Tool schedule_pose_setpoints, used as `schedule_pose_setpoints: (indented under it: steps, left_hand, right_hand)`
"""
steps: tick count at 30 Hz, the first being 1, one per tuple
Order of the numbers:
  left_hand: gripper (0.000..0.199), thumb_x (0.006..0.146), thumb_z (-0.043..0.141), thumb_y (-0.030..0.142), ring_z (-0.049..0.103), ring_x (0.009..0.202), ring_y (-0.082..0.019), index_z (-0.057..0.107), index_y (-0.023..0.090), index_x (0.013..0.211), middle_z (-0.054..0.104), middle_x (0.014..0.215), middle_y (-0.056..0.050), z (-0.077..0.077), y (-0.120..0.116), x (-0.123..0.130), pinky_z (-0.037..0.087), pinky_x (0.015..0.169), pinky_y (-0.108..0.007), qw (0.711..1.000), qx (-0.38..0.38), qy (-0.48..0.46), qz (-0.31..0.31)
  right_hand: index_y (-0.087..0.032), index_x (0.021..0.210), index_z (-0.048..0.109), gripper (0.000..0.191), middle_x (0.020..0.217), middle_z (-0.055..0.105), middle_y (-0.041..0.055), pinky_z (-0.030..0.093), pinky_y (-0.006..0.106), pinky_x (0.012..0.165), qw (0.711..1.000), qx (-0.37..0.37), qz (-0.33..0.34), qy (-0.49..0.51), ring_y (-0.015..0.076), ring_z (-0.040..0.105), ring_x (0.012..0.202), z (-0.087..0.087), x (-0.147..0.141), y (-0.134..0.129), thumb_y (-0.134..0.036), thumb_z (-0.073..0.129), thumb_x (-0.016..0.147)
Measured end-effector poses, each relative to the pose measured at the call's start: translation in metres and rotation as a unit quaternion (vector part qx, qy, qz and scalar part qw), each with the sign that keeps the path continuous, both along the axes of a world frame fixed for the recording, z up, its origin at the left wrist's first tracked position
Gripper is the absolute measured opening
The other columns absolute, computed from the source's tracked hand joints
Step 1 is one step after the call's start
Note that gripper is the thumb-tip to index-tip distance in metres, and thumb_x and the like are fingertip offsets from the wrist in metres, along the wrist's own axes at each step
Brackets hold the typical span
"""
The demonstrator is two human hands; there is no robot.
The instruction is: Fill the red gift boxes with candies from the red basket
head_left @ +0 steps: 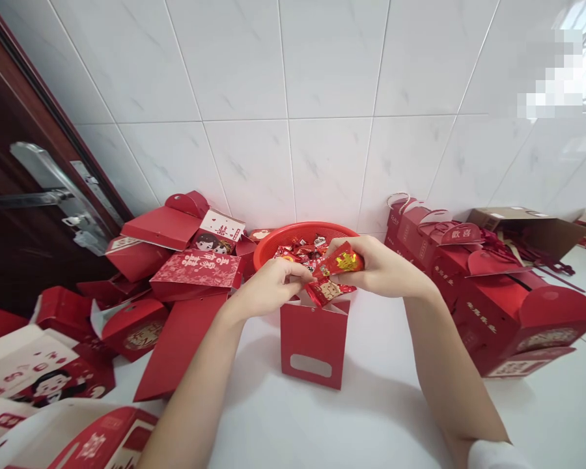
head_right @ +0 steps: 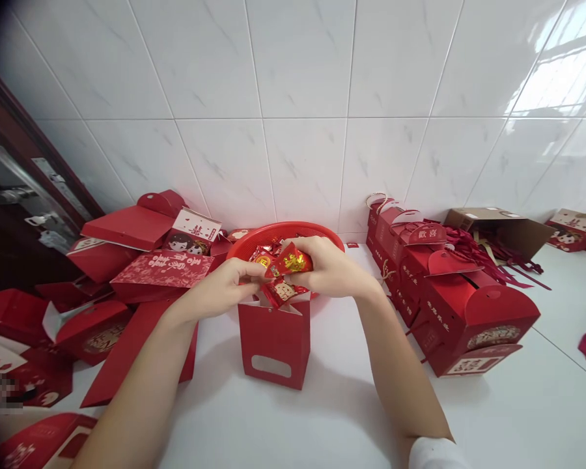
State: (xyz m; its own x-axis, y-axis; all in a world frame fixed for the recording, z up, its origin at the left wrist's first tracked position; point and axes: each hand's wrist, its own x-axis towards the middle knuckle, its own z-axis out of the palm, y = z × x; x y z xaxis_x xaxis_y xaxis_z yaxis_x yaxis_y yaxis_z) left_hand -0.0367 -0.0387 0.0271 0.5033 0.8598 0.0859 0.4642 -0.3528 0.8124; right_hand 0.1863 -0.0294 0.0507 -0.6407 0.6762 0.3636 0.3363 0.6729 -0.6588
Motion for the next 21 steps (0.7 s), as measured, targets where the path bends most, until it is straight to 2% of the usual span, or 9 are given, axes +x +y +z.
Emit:
schedule_pose_setpoints:
  steps: [6,14,17,21]
  left_hand:
    - [0.024,0.079,0.054,0.019,0.067,0.082,-0.022,0.078,0.018,0.083,0.075,0.084,-0.004,-0.003,0.005,-0.001,0.054,0.069,-0.028,0.998,0.059,-0.001,0.024]
    - [0.019,0.081,0.057,0.02,0.065,0.074,-0.019,0.075,0.017,0.085,0.073,0.078,-0.003,-0.005,0.008,-0.002,0.053,0.069,-0.029,0.999,0.048,0.015,0.02]
    - [0.026,0.081,0.053,0.018,0.068,0.083,-0.021,0.076,0.017,0.094,0.075,0.091,-0.004,-0.007,0.009,-0.004,0.055,0.076,-0.031,0.998,0.045,0.023,0.036]
    - [0.03,0.085,0.053,0.022,0.068,0.106,-0.025,0.076,0.02,0.103,0.074,0.116,-0.007,-0.007,0.008,-0.004,0.055,0.087,-0.033,0.998,0.031,0.021,0.044]
  right_hand:
    - [-0.018,0.082,0.06,0.005,0.076,0.06,-0.0018,0.034,0.025,0.06,0.998,0.049,-0.047,0.019,0.0126,0.049,0.067,-0.003,-0.003,0.001,-0.015,0.059,0.078]
    - [-0.019,0.087,0.063,0.011,0.075,0.062,-0.0021,0.034,0.025,0.06,0.995,0.054,-0.061,-0.053,0.0128,0.049,0.068,-0.008,-0.013,0.004,-0.024,0.07,0.081]
    - [-0.019,0.088,0.062,0.017,0.075,0.059,-0.0023,0.033,0.025,0.056,0.997,0.019,-0.069,0.0,0.0124,0.048,0.064,-0.011,-0.014,0.006,-0.033,0.071,0.083]
    - [-0.021,0.094,0.054,0.021,0.072,0.054,-0.004,0.037,0.025,0.053,0.988,-0.076,-0.044,0.125,0.0122,0.047,0.061,-0.012,-0.012,0.007,-0.037,0.066,0.089]
